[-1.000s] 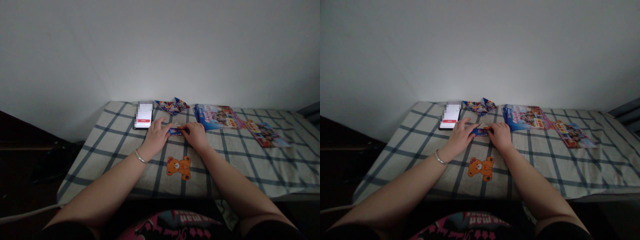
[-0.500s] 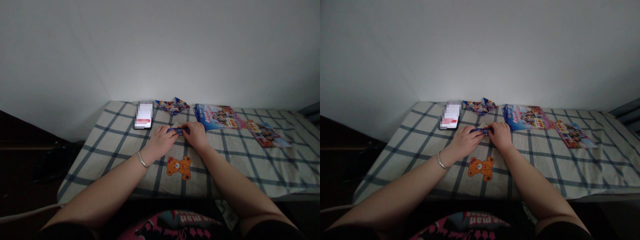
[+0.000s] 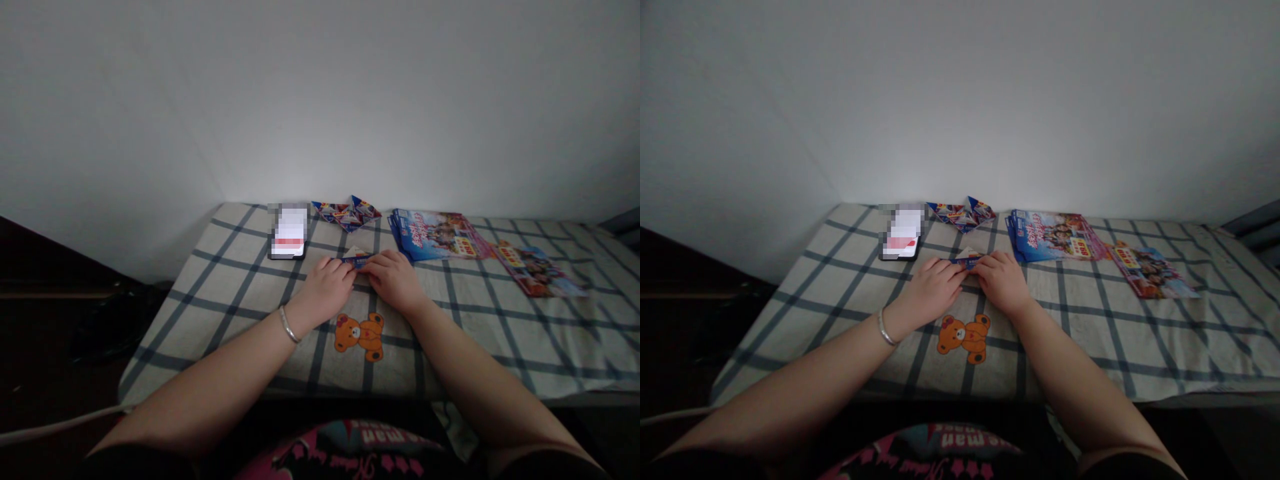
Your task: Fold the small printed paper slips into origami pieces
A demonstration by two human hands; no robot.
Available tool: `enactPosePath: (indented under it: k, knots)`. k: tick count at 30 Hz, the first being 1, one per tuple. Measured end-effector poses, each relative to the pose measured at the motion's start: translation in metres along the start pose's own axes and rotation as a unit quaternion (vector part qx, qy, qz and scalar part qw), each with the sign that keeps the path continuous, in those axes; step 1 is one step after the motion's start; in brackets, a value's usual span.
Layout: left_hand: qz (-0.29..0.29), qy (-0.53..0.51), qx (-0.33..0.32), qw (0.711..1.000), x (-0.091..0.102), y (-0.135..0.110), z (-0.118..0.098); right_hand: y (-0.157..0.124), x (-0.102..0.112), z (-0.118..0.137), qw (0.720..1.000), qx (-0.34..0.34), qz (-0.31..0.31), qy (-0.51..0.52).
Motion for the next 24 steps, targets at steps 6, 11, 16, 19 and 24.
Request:
enactPosePath:
  k: [6, 11, 16, 19, 24]
  knots:
    - [0.0, 0.007, -0.005, 1.0, 0.0, 0.0, -0.001, 0.003, 0.006, 0.002, 0.998, 0.005, 0.053, -0.028]
    - [0.012, 0.001, -0.003, 1.0, -0.001, -0.003, 0.0, 0.003, 0.01, -0.008, 0.994, -0.034, 0.096, -0.028]
    - [0.017, 0.0, -0.004, 1.0, 0.0, -0.004, 0.0, -0.005, 0.013, -0.023, 0.994, -0.054, 0.098, -0.016]
    - [0.02, 0.0, -0.004, 1.0, 0.0, -0.004, 0.0, -0.011, 0.011, -0.034, 0.993, -0.063, 0.101, -0.003]
    - [0.019, 0.0, 0.001, 1.0, -0.001, -0.004, 0.0, -0.021, 0.012, -0.048, 0.992, -0.084, 0.095, 0.008]
Point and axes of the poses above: each hand's wrist, its own y-axis towards the middle knuckle, its own x-axis out of the back of the hand, z = x × y, the point moved 6 cm from there along y, towards the middle knuckle, and after that the axes turned 11 degrees about x, right-handed, at the moved point
